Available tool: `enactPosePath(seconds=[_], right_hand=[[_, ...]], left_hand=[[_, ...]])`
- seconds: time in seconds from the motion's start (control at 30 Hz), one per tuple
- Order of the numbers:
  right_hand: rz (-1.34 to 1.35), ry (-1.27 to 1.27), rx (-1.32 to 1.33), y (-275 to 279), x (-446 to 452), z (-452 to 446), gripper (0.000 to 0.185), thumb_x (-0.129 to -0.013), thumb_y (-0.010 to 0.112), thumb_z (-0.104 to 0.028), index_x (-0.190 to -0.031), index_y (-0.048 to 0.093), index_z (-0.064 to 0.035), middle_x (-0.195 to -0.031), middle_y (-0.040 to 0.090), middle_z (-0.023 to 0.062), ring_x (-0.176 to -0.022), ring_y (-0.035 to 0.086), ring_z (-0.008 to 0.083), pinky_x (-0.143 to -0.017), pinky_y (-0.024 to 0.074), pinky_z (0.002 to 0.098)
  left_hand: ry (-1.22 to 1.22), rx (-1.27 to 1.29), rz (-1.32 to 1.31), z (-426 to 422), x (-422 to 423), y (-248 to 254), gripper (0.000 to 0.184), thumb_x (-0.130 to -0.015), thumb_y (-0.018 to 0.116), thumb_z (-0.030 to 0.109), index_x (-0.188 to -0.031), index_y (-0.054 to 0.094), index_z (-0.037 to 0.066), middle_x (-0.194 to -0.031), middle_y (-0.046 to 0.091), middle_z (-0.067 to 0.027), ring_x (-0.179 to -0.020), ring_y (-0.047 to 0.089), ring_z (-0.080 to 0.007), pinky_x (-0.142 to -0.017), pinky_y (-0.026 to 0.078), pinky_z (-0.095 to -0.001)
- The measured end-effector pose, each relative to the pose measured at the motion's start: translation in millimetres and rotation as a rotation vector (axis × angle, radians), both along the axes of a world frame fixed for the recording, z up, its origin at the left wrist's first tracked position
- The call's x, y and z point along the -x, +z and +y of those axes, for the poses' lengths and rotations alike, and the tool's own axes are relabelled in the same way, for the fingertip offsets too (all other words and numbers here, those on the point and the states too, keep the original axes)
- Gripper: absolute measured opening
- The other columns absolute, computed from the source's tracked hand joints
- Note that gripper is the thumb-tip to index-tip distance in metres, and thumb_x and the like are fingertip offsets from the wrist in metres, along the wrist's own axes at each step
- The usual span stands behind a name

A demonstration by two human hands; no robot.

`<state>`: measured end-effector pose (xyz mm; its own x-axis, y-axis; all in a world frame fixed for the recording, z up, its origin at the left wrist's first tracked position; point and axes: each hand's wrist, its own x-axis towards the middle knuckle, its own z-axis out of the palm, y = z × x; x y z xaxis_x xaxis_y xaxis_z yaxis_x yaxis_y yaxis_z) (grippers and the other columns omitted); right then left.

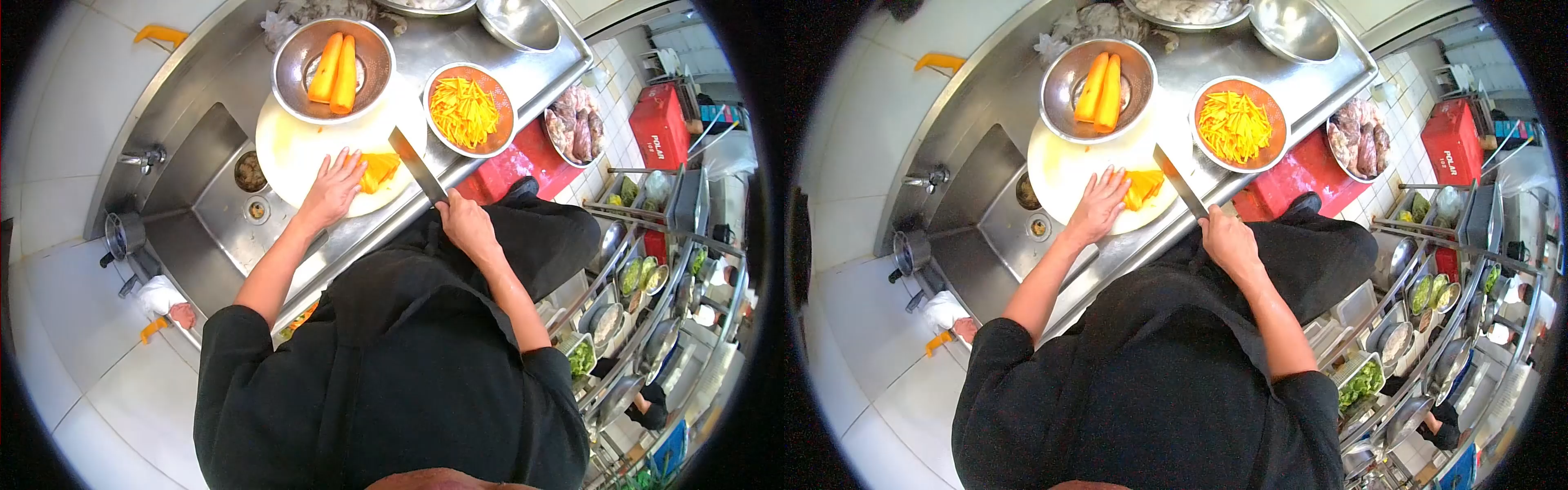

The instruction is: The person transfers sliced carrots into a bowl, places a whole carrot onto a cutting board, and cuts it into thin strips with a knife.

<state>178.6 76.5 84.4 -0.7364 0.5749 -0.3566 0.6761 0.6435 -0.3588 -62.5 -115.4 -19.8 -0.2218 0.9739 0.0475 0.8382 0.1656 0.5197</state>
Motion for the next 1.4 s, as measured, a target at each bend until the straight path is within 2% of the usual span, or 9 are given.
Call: enactPosePath(seconds=[0.13, 0.23, 0.33, 0.53, 0.73, 0.83, 1.03, 1.33, 1.4], right_hand=[[-0.001, 0.013, -0.019, 2, 2, 1, 0.029, -0.101, 0.061, -0.027, -0.105, 0.059, 0.0018, -0.079, 0.070, 0.0304, -0.080, 0.071, 0.0486, -0.076, 0.0567, 0.0585], [0.027, 0.008, -0.010, 4, 1, 1, 0.028, -0.101, 0.061, -0.027, -0.105, 0.060, 0.0014, -0.079, 0.069, 0.0309, -0.080, 0.071, 0.0485, -0.076, 0.0568, 0.0582], [0.036, 0.012, -0.010, 1, -2, 2, 0.028, -0.101, 0.061, -0.026, -0.105, 0.060, 0.0009, -0.080, 0.070, 0.0314, -0.081, 0.071, 0.0484, -0.076, 0.0567, 0.0579], [0.019, 0.061, -0.075, 12, 3, 7, 0.026, -0.099, 0.062, -0.026, -0.103, 0.060, -0.0009, -0.077, 0.070, 0.0286, -0.077, 0.072, 0.0463, -0.072, 0.0565, 0.0569], [0.064, 0.181, -0.195, 12, 2, 13, 0.020, -0.099, 0.061, -0.023, -0.100, 0.061, -0.0032, -0.071, 0.070, 0.0205, -0.069, 0.072, 0.0414, -0.064, 0.0564, 0.0541], [0.046, 0.220, -0.250, 15, -1, 7, 0.015, -0.099, 0.059, -0.020, -0.098, 0.061, -0.0052, -0.070, 0.069, 0.0192, -0.066, 0.072, 0.0377, -0.060, 0.0570, 0.0507], [0.024, 0.205, -0.193, 25, -18, -17, 0.010, -0.098, 0.057, -0.016, -0.096, 0.061, -0.0066, -0.070, 0.069, 0.0190, -0.065, 0.073, 0.0362, -0.057, 0.0576, 0.0485], [0.005, 0.125, -0.050, 27, -12, -19, 0.017, -0.100, 0.060, -0.019, -0.099, 0.058, -0.0022, -0.074, 0.070, 0.0238, -0.072, 0.072, 0.0431, -0.067, 0.0572, 0.0542], [0.001, 0.098, -0.017, 27, -10, -15, 0.019, -0.100, 0.061, -0.020, -0.100, 0.057, -0.0018, -0.075, 0.070, 0.0249, -0.074, 0.071, 0.0450, -0.069, 0.0567, 0.0561]], left_hand=[[-0.002, 0.017, 0.039, -2, -3, 2, 0.058, -0.102, 0.055, 0.018, -0.157, 0.041, 0.003, -0.166, 0.036, -0.0182, -0.156, 0.027, -0.0389, -0.127, 0.017, -0.0588], [0.139, -0.089, -0.164, -5, -3, 2, 0.065, -0.099, 0.060, 0.019, -0.158, 0.039, 0.002, -0.166, 0.034, -0.0208, -0.156, 0.027, -0.0387, -0.127, 0.018, -0.0567], [0.278, -0.230, -0.203, -11, 3, 6, 0.068, -0.094, 0.067, 0.020, -0.155, 0.043, 0.001, -0.163, 0.039, -0.0230, -0.155, 0.031, -0.0388, -0.127, 0.020, -0.0553], [0.240, -0.107, -0.065, -21, 4, 2, 0.073, -0.087, 0.079, 0.033, -0.147, 0.053, 0.000, -0.154, 0.051, -0.0235, -0.149, 0.040, -0.0404, -0.124, 0.025, -0.0565], [0.225, -0.099, 0.030, 42, -21, 18, 0.077, -0.086, 0.076, 0.051, -0.142, 0.059, 0.001, -0.155, 0.051, -0.0214, -0.150, 0.039, -0.0380, -0.123, 0.024, -0.0589], [0.254, -0.016, 0.086, 57, -29, 8, 0.075, -0.089, 0.073, 0.052, -0.142, 0.059, 0.001, -0.155, 0.050, -0.0200, -0.149, 0.040, -0.0368, -0.122, 0.025, -0.0573], [0.253, -0.014, 0.047, 42, -25, 1, 0.070, -0.093, 0.071, 0.048, -0.143, 0.057, 0.002, -0.156, 0.050, -0.0190, -0.148, 0.041, -0.0366, -0.122, 0.028, -0.0553], [0.221, 0.012, 0.167, 36, -28, 7, 0.072, -0.097, 0.065, 0.045, -0.151, 0.049, 0.001, -0.160, 0.044, -0.0196, -0.152, 0.034, -0.0388, -0.126, 0.020, -0.0575], [0.274, -0.127, 0.001, 30, -20, 7, 0.072, -0.096, 0.067, 0.040, -0.152, 0.046, 0.000, -0.159, 0.044, -0.0214, -0.152, 0.034, -0.0407, -0.126, 0.020, -0.0575]])
